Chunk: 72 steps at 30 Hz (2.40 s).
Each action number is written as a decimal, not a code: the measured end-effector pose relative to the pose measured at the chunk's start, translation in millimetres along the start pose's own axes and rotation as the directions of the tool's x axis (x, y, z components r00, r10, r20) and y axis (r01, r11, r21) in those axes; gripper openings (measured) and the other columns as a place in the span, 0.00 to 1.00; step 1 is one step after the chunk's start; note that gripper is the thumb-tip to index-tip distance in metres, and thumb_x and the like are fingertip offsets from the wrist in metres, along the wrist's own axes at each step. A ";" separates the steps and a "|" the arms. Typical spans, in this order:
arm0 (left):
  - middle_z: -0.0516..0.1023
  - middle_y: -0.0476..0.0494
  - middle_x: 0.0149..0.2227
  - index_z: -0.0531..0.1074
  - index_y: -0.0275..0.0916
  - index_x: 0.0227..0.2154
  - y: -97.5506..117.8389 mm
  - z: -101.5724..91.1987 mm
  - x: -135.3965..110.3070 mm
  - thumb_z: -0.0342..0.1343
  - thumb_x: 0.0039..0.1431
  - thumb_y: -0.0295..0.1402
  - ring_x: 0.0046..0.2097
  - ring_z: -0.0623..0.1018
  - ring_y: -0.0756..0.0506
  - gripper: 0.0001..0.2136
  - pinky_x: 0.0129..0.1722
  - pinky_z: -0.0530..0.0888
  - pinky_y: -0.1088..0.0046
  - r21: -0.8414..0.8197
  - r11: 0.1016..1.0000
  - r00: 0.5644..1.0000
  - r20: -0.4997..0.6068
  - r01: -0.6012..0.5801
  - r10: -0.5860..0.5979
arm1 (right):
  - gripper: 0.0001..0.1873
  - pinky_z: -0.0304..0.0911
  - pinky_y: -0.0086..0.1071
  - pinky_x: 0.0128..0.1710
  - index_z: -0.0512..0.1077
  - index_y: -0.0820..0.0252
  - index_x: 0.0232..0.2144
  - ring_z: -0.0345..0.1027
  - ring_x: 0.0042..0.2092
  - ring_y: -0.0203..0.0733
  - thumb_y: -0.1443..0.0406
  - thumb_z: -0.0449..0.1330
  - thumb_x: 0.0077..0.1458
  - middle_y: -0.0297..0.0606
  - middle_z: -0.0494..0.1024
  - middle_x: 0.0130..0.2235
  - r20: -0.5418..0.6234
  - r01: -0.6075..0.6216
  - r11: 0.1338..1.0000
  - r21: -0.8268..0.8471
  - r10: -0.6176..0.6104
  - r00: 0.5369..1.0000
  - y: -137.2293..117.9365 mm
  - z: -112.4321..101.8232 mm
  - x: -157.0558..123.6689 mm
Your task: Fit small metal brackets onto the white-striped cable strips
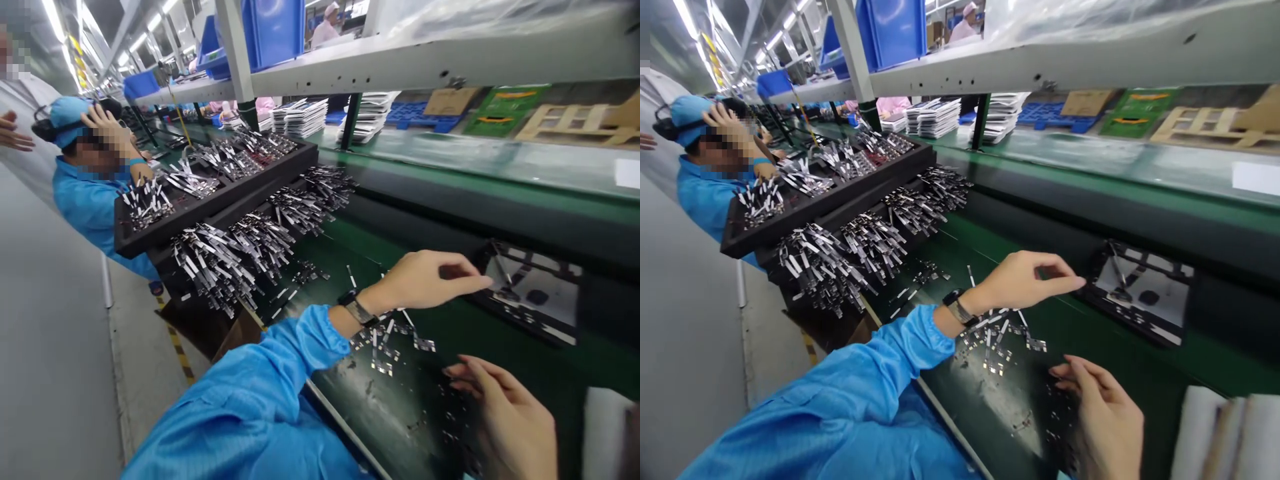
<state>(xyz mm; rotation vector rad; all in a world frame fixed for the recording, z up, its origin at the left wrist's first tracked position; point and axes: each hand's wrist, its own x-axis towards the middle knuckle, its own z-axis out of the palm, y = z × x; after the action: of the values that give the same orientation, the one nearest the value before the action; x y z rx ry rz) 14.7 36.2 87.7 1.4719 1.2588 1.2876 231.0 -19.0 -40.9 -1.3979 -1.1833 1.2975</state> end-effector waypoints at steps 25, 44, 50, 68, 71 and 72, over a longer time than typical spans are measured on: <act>0.82 0.39 0.46 0.76 0.44 0.40 -62.4 -140.0 -183.6 0.59 0.67 0.37 0.53 0.79 0.36 0.04 0.58 0.76 0.56 0.747 0.594 0.908 -0.413 0.299 0.063 | 0.08 0.63 0.42 0.41 0.77 0.55 0.41 0.71 0.41 0.52 0.57 0.63 0.65 0.41 0.79 0.36 0.350 0.407 0.570 -0.714 -0.214 0.912 -11.0 -11.8 -14.8; 0.78 0.33 0.49 0.77 0.40 0.44 -110.8 -172.7 -182.5 0.53 0.67 0.24 0.55 0.76 0.35 0.09 0.60 0.73 0.55 0.752 0.411 0.845 -0.526 0.516 -0.097 | 0.09 0.57 0.42 0.38 0.71 0.53 0.31 0.65 0.36 0.51 0.57 0.60 0.62 0.41 0.76 0.32 0.171 0.225 0.562 -0.796 -0.148 0.974 36.9 -39.3 -22.6; 0.78 0.35 0.48 0.76 0.40 0.43 -110.2 -165.4 -161.4 0.55 0.68 0.27 0.54 0.76 0.36 0.06 0.59 0.73 0.58 0.771 0.460 0.892 -0.435 0.440 -0.123 | 0.13 0.59 0.42 0.40 0.71 0.53 0.30 0.65 0.36 0.51 0.55 0.58 0.66 0.42 0.76 0.32 0.124 0.195 0.585 -0.787 -0.159 0.979 27.0 -39.4 -21.5; 0.77 0.32 0.54 0.79 0.38 0.51 -82.3 -86.9 -135.4 0.61 0.68 0.46 0.58 0.73 0.29 0.18 0.62 0.72 0.50 0.876 0.450 0.981 -0.193 0.174 -0.003 | 0.07 0.63 0.46 0.52 0.76 0.56 0.43 0.68 0.49 0.57 0.62 0.59 0.70 0.47 0.77 0.43 0.053 0.220 0.603 -0.767 -0.283 0.958 -12.0 -28.4 -33.9; 0.77 0.32 0.54 0.81 0.39 0.50 -85.1 -47.2 -156.7 0.63 0.67 0.46 0.55 0.75 0.29 0.18 0.59 0.74 0.51 0.872 0.469 0.990 -0.138 0.141 -0.041 | 0.05 0.63 0.45 0.50 0.76 0.56 0.38 0.68 0.47 0.56 0.65 0.61 0.68 0.46 0.78 0.41 0.040 0.159 0.565 -0.810 -0.217 0.975 -18.9 -15.1 -8.2; 0.77 0.32 0.54 0.81 0.39 0.50 -88.1 -38.4 -163.3 0.63 0.67 0.45 0.55 0.75 0.29 0.17 0.57 0.74 0.52 0.865 0.476 0.987 -0.153 0.156 -0.047 | 0.05 0.63 0.45 0.49 0.77 0.56 0.37 0.69 0.47 0.57 0.65 0.62 0.68 0.46 0.79 0.41 0.052 0.149 0.544 -0.826 -0.191 0.980 -18.4 -10.8 -1.6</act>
<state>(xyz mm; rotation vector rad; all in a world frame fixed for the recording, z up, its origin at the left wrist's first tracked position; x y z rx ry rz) -36.7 -108.8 -23.0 1.9605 2.2566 0.5823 240.2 -17.4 -21.7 -1.8695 -1.9945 0.5114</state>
